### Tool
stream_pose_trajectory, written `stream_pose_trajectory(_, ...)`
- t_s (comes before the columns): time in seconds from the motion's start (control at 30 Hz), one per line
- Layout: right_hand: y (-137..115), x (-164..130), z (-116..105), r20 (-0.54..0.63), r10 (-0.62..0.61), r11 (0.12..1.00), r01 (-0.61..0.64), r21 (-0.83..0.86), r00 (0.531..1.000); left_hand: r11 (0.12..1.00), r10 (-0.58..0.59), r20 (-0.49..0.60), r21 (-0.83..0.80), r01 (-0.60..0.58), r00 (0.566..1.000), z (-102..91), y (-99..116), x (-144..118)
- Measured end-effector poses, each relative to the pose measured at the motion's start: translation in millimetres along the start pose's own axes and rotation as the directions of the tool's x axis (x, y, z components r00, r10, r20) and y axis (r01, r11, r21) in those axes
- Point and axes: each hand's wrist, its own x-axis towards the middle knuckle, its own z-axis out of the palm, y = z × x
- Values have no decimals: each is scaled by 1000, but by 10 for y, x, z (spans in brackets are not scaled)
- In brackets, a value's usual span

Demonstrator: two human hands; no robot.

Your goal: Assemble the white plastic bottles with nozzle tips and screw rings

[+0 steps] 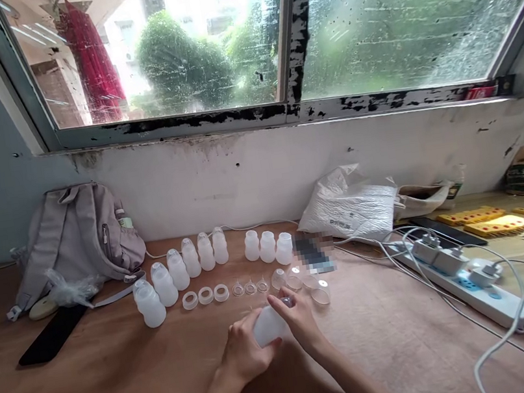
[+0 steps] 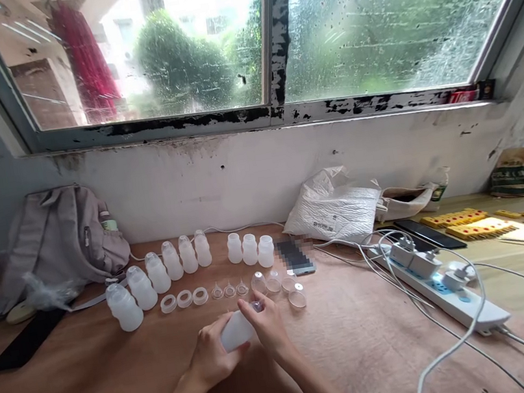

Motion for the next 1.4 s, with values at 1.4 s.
stream_pose_trajectory(1.4,4,182,-231,272,80,803,-224,552,959,150,-62,659,-737,659,750,13,-194,-9)
